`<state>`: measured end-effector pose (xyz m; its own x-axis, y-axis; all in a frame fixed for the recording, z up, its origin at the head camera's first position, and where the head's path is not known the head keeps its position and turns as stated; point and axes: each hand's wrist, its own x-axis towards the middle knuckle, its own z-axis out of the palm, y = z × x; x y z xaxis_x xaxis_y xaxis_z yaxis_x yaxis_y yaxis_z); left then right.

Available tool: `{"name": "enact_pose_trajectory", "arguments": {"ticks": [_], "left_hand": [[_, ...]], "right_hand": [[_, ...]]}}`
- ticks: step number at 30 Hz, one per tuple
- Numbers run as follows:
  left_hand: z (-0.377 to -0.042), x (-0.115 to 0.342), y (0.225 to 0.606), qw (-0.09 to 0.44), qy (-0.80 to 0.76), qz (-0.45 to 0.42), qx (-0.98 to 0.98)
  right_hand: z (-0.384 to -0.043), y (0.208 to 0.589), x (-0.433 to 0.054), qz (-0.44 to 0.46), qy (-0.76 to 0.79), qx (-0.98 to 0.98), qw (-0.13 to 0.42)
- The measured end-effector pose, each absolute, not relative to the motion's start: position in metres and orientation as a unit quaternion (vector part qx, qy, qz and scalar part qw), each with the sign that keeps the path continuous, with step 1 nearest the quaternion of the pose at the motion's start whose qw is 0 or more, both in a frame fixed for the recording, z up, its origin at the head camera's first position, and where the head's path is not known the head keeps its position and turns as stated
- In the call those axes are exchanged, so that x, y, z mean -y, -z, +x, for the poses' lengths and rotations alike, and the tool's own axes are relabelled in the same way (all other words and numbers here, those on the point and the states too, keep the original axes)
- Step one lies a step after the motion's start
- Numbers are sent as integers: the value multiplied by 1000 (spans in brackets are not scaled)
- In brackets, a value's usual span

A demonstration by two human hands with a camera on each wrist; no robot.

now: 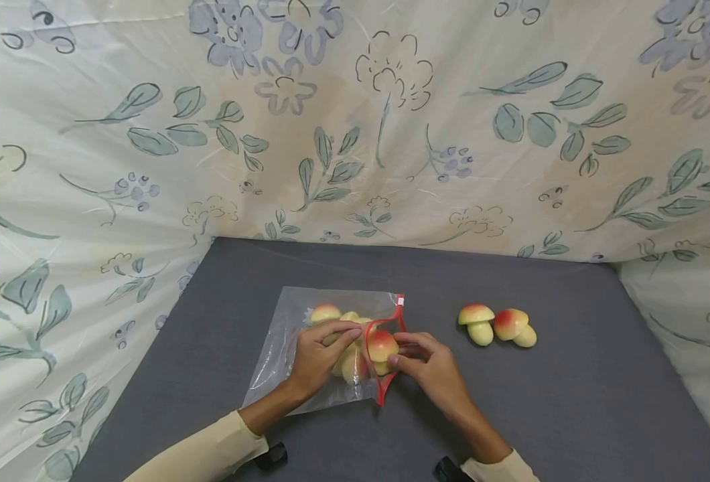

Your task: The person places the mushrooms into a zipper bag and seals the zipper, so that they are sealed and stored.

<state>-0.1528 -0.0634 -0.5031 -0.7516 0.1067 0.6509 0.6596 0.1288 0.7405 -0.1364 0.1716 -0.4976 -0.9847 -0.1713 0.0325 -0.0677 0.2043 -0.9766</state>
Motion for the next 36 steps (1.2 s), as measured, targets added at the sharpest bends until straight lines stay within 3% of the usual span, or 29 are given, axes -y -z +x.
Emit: {"name": "enact_pose_trajectory", "arguments": {"ticks": [14,36], "left_hand": [[-154,63,506,227,609,-258,715],[-153,65,506,228,609,-255,716]], "right_hand": [[-136,502,-180,-63,623,-778,49],[-129,494,-200,-35,633,-773,9]]}}
